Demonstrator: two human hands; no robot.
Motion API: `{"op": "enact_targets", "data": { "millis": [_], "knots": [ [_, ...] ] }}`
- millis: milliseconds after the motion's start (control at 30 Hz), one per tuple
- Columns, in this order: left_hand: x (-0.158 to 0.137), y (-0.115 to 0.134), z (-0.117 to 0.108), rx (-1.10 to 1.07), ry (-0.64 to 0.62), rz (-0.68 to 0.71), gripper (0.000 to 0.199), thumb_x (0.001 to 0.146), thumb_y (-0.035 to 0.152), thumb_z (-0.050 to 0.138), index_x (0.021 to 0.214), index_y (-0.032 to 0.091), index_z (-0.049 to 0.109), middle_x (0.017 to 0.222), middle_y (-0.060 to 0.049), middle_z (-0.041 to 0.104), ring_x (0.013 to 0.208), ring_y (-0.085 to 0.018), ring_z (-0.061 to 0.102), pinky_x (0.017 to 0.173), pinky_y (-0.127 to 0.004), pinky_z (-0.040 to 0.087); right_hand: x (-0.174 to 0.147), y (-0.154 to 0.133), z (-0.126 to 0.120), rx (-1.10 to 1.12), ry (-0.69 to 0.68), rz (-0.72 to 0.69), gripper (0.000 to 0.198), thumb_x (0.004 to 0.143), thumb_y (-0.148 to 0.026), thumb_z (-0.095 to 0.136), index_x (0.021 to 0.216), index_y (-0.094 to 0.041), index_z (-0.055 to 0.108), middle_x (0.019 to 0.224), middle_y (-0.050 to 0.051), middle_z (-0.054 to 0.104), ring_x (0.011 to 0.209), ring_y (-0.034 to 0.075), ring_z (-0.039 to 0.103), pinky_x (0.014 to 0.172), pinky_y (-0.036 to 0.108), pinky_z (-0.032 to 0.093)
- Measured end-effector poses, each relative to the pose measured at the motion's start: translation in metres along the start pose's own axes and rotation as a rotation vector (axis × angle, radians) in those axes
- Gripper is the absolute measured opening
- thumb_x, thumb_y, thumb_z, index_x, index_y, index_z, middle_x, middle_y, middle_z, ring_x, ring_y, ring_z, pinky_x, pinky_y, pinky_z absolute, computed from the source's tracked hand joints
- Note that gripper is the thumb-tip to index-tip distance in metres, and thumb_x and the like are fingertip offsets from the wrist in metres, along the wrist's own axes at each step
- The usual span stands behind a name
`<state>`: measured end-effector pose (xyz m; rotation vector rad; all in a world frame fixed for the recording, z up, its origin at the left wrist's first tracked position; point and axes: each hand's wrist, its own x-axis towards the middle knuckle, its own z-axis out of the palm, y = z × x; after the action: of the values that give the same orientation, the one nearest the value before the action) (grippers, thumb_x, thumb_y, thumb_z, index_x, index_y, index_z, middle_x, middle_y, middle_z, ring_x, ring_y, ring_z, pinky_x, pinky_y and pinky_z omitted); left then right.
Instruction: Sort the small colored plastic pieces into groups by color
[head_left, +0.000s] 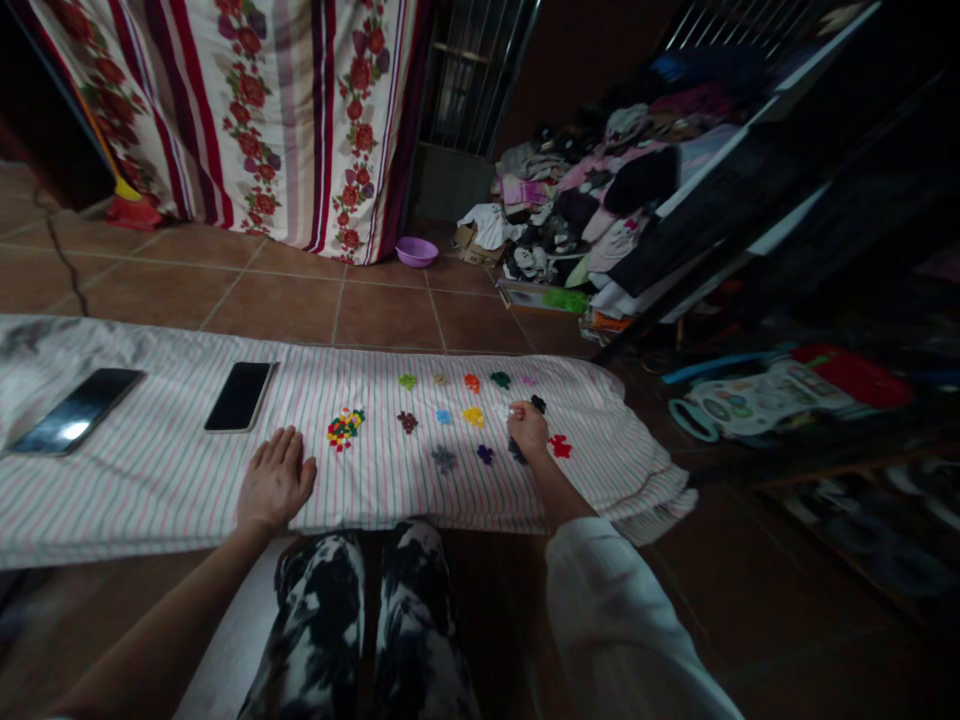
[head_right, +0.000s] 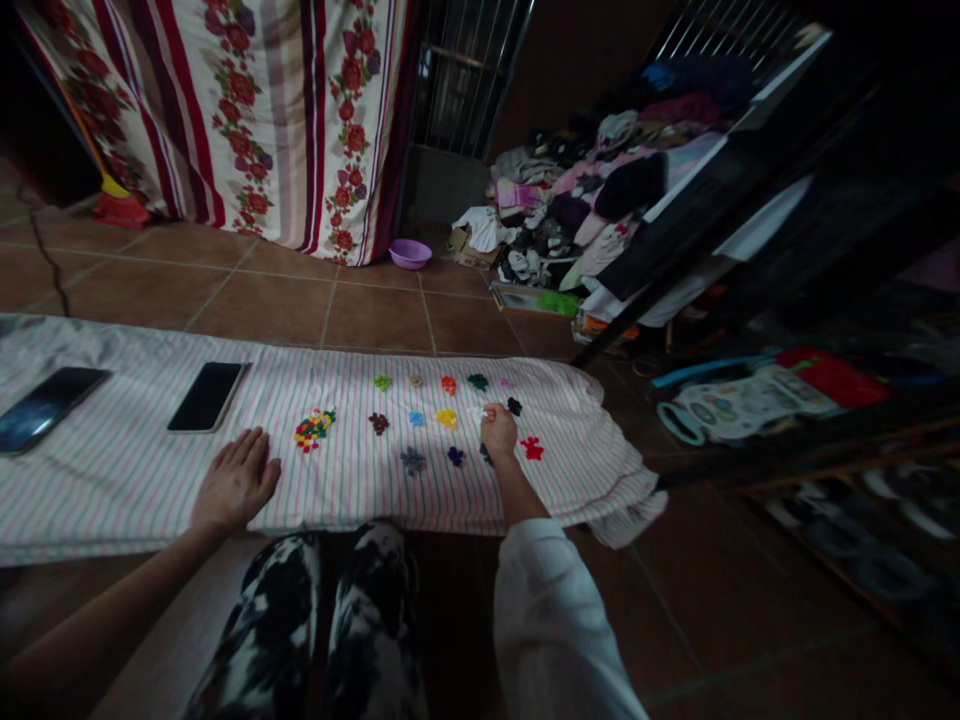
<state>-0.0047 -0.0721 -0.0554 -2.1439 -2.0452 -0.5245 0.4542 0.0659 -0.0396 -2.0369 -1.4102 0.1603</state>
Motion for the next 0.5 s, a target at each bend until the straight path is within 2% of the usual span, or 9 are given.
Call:
{"op": "enact_targets", "data": {
  "millis": [200, 500],
  "knots": [
    [0.0005, 0.0004, -0.0026, -0.001, -0.005, 0.004, 0.058, 0.091, 0.038, 0.031, 0.128, 0.000, 0.055, 0.139, -0.025, 0.053, 0.136, -0.035, 0.044, 0.110, -0.050, 0.035, 0.0055, 0.0064, 0.0049, -0.054, -0.032, -0.089, 0.026, 0.063, -0.012, 0.045, 0.077, -0.020, 0.067, 0.080, 0.007, 0.068, 0.085, 0.022, 0.062, 0.083, 0.033, 0.048],
    [0.0000, -0.0017, 0.0004, -0.018, 0.001, 0.008, 0.056, 0.090, 0.038, 0.035, 0.127, 0.001, 0.055, 0.139, -0.026, 0.053, 0.136, -0.036, 0.043, 0.111, -0.050, 0.034, 0.0060, 0.0086, 0.0062, -0.033, -0.024, -0.073, 0.028, 0.066, -0.011, 0.043, 0.076, -0.018, 0.069, 0.083, 0.009, 0.070, 0.084, 0.022, 0.063, 0.085, 0.032, 0.048]
  ]
}}
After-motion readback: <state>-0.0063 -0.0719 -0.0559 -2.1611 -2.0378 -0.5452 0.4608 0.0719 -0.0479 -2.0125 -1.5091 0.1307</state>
